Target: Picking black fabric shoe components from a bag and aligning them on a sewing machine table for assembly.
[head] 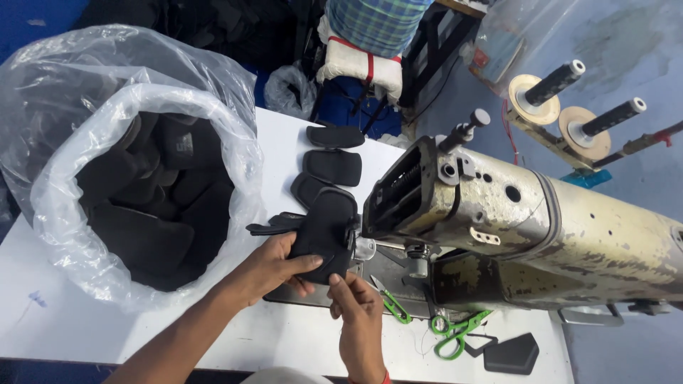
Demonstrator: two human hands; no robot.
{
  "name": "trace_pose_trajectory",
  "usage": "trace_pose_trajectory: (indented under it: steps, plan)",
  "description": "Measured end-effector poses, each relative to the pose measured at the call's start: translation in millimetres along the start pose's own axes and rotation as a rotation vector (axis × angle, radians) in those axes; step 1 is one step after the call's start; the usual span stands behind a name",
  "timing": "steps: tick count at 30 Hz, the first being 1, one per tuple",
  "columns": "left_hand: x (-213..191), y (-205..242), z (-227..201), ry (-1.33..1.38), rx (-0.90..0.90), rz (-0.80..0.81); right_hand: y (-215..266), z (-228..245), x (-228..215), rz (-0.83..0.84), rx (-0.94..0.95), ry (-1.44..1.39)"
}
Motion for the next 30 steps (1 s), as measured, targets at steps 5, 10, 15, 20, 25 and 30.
trace_pose_trajectory:
  steps: [5, 10, 15, 20, 25, 30]
  plan:
    - [-19, -28, -19, -0.361, 0.066, 0.102, -5, 1, 11, 0.145, -0.023, 0.097]
    - [-17, -34, -46, -0.567, 0.200, -0.227, -5, -16, 9, 0.241, 0.073, 0.177]
    - [-57, 14, -37, -0.939, 0.574, -0.669, -11, -43, -34, 0.199, 0.101, 0.195]
    - [-114, 74, -11, -1.429, 0.093, -0.979, -16, -65, -66, 0.032, 0.235, 0.172]
    - [-136, 82, 42, -1.701, -0.115, -1.102, -18, -83, -57, 0.105, 0.263, 0.176]
    - [-124, 109, 31, -1.499, 0.084, -1.124, -16, -85, -63, 0.177, 0.259, 0.193]
Point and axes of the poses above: each hand's wrist, its own y-axis away from the middle knuckle, its own x-axis out of the palm, z = x × y, the point moved 3 cm from there along -y, towards the middle knuckle, and after that the axes turned 4 degrees about -y, right-handed, at the moved point
